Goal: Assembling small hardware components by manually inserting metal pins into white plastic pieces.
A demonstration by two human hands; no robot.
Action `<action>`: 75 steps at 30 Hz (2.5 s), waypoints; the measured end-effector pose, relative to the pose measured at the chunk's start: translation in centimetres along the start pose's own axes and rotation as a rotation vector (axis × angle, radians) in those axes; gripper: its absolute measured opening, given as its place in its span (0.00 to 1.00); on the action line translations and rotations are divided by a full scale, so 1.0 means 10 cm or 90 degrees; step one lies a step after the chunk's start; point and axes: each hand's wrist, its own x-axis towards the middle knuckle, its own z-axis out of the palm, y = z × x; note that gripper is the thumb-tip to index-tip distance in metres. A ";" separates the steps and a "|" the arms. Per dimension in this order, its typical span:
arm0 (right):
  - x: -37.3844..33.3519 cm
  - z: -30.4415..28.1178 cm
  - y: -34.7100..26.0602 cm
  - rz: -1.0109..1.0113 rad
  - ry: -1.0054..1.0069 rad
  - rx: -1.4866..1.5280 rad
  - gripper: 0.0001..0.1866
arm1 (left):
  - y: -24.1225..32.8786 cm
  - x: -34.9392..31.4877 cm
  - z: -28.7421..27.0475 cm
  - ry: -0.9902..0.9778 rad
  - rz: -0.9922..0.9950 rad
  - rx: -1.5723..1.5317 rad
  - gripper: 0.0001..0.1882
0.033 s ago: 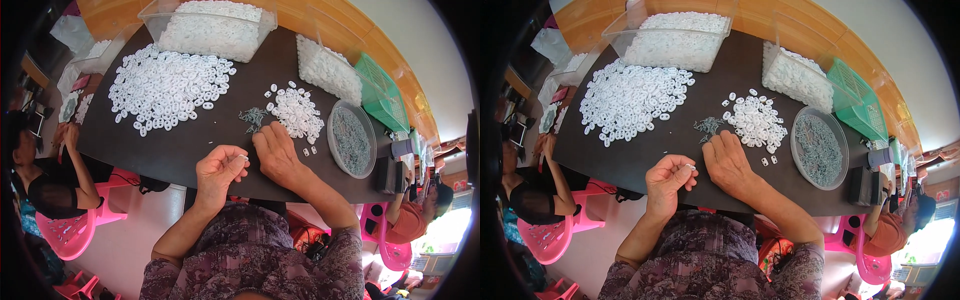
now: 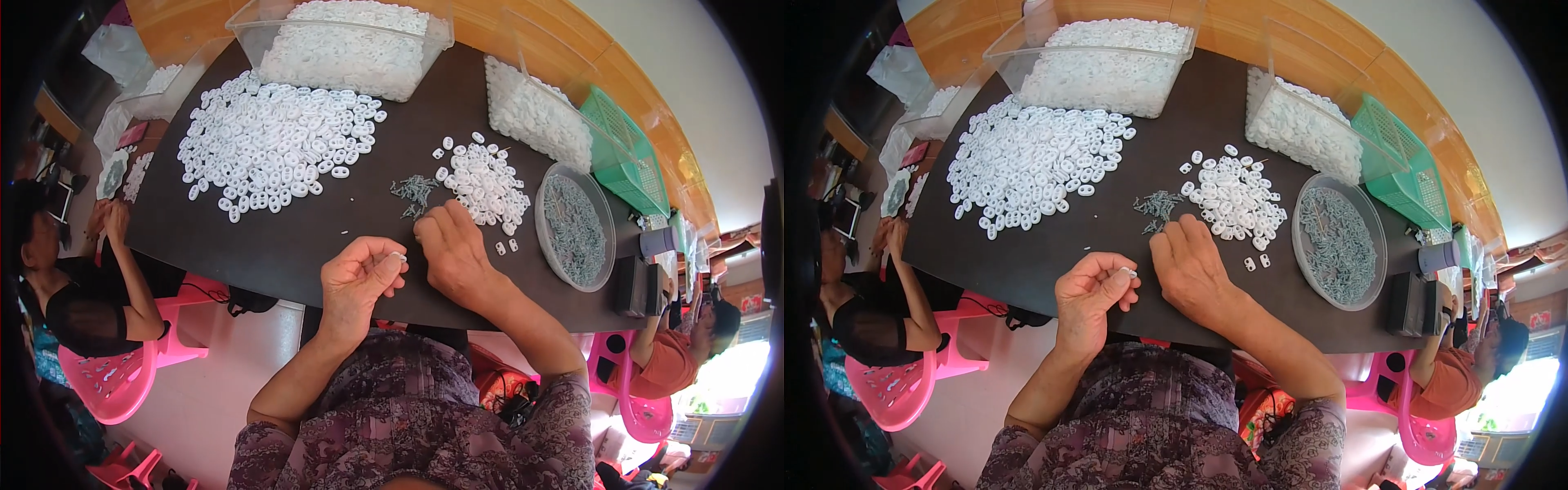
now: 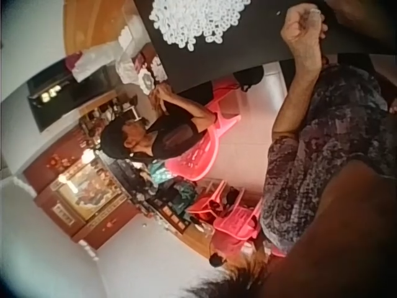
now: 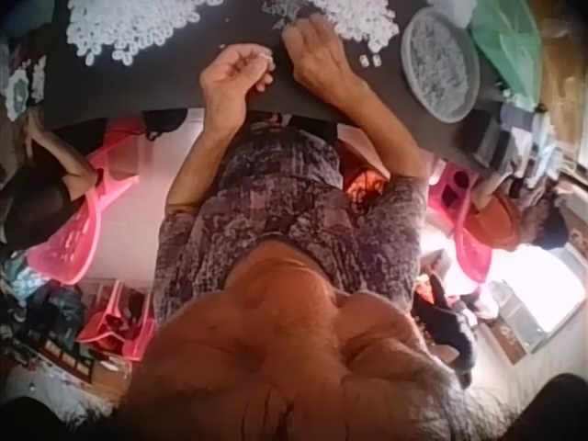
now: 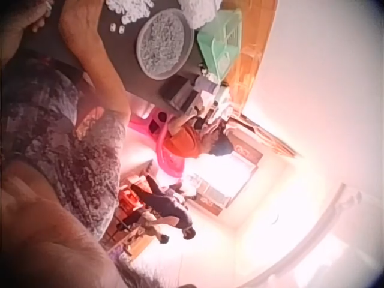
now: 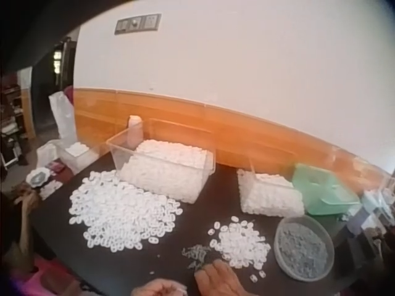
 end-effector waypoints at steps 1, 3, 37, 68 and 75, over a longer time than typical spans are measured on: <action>-0.04 -0.01 0.00 0.039 0.013 0.069 0.11 | 0.00 0.00 0.00 0.000 -0.001 0.001 0.09; -0.04 -0.10 -0.05 0.079 0.026 0.140 0.10 | 0.01 0.00 0.01 -0.006 -0.004 0.011 0.09; -0.15 -0.41 -0.24 0.413 -0.044 0.544 0.10 | 0.00 -0.05 0.08 -0.061 0.180 0.324 0.03; -0.21 -0.29 -0.24 0.551 -0.020 0.684 0.06 | -0.09 -0.05 0.13 -0.008 0.107 0.274 0.04; -0.29 -0.47 -0.11 0.584 0.057 0.642 0.06 | -0.03 -0.02 0.12 -0.011 -0.036 0.106 0.09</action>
